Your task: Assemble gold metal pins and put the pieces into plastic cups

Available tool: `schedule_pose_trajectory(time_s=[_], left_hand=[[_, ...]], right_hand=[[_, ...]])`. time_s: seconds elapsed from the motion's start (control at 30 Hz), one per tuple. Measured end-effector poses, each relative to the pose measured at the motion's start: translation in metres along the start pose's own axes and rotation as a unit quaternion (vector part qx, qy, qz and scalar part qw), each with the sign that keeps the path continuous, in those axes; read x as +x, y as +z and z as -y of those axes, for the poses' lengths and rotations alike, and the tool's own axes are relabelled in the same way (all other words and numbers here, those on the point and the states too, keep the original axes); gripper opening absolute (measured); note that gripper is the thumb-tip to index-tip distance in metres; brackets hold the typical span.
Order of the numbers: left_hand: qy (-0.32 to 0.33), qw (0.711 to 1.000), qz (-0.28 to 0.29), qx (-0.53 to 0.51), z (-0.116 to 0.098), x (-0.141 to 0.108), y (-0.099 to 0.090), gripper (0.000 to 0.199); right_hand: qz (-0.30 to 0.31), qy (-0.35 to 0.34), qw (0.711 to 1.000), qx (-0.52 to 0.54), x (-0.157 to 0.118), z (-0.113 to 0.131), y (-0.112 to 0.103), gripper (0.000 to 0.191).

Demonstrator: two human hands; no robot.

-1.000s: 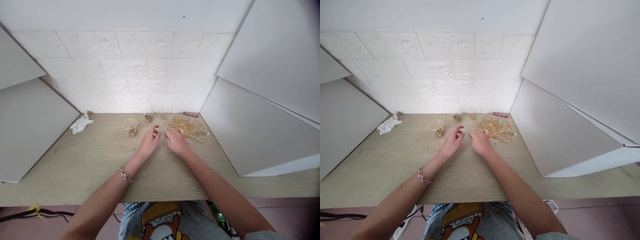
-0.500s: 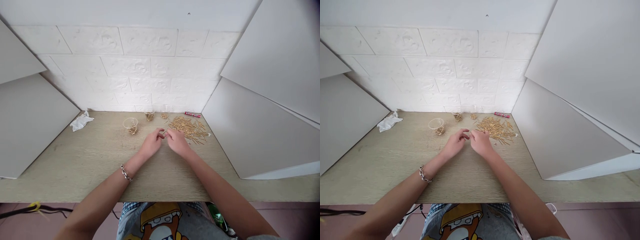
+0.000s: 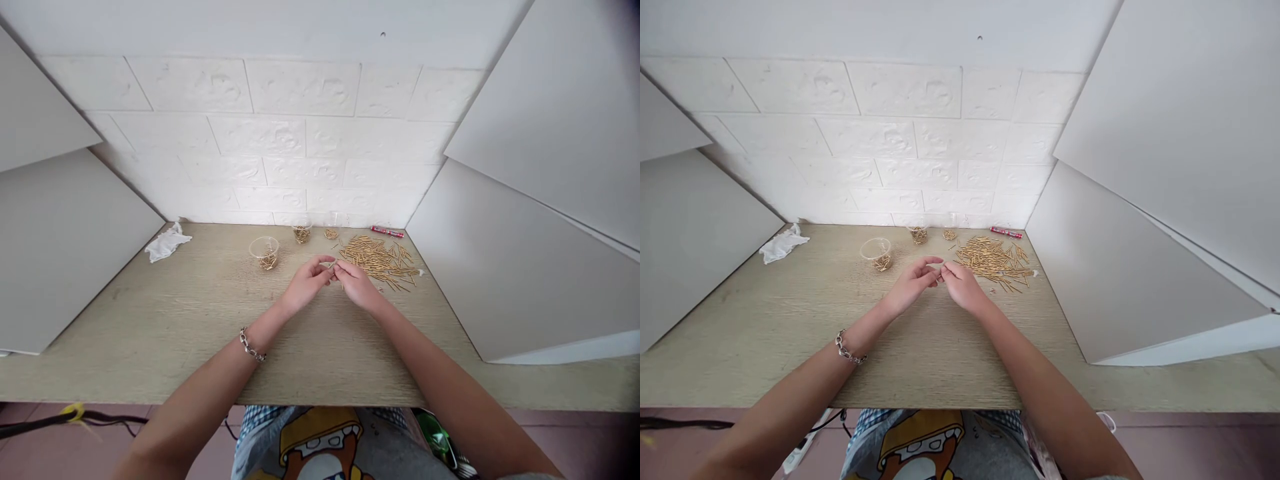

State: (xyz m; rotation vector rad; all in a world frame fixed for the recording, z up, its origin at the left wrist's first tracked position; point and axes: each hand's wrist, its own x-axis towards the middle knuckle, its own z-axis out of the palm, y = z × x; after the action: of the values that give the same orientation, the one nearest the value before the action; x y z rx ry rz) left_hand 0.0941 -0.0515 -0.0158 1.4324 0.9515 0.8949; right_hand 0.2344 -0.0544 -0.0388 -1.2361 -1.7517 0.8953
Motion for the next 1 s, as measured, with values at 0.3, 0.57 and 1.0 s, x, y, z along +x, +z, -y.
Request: schedule_pose_trajectory(time_s=[0.3,0.57,1.0], left_hand=[[0.002,0.999,-0.025,0.032,0.005,0.005,-0.004,0.037],[-0.007,0.997,-0.072,0.027,0.012,0.012,-0.013,0.027],[0.014,0.999,-0.041,0.005,0.010,0.011,-0.013,0.022]], right_hand=[[-0.076,-0.045,0.987,-0.137,0.041,0.018,-0.037,0.021],[0.086,0.091,0.912,-0.392,0.134,0.026,-0.044,0.025],[0.177,0.214,0.868,-0.412,0.156,0.026,-0.033,0.031]])
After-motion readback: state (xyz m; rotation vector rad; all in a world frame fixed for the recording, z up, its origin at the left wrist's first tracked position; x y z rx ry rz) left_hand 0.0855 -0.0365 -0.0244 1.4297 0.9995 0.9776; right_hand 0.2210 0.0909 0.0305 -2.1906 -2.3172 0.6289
